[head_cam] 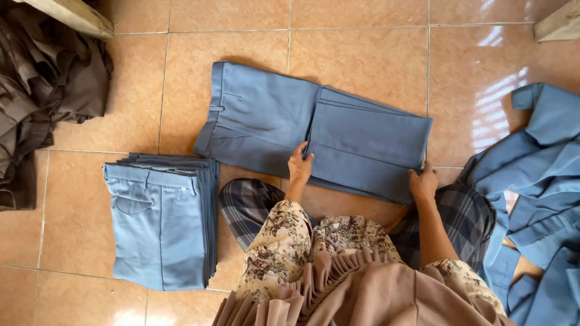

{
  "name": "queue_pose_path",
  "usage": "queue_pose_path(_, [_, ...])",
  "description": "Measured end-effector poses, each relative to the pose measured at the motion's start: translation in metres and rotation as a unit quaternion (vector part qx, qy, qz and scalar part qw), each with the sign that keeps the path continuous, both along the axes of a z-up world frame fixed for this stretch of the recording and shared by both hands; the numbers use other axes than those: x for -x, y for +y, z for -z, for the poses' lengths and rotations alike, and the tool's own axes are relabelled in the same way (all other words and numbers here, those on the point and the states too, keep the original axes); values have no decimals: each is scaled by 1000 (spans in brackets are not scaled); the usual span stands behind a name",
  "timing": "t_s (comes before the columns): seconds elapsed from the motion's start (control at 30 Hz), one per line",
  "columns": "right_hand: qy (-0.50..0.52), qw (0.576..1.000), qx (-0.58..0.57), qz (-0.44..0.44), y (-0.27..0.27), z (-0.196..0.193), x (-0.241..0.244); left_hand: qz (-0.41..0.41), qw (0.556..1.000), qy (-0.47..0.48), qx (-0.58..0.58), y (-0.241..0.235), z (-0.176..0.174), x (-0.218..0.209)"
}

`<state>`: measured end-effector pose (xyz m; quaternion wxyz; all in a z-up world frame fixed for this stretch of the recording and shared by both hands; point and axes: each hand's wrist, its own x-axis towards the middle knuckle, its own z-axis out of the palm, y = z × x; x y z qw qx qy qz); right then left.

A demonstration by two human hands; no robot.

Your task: The person sits on a tiled floor and folds multiple pairs of light blue trousers by hand. They lay each pair flat, fold the legs together, fold the garment in half, and then fold it again into a compact rectangle before stacking it with the others.

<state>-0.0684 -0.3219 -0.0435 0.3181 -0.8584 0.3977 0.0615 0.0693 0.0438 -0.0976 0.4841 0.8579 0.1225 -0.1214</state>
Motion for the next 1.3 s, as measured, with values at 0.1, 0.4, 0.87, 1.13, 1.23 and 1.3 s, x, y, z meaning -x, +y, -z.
queue_pose_path(0.1, [16, 999, -32, 34, -3, 27, 22, 8, 999, -46, -22, 0, -44, 10])
queue_pose_path(0.4, [-207, 920, -280, 178, 14, -134, 16, 183, 939, -90, -276, -36, -88, 57])
queue_pose_path(0.87, [-384, 903, -101, -165, 53, -220, -50, 147, 876, 252, 383, -158, -35, 93])
queue_pose_path(1.13, [-137, 934, -173, -280, 156, -126, -34, -79, 940, 271, 192, 35, -24, 24])
queue_pose_path(1.23, [-85, 966, -15, -245, 130, -88, -3, -3, 990, 135, 39, 32, 34, 24])
queue_pose_path(1.3, [-37, 973, 46, -221, 116, -79, 17, 18, 996, 74, -35, 28, 6, 26])
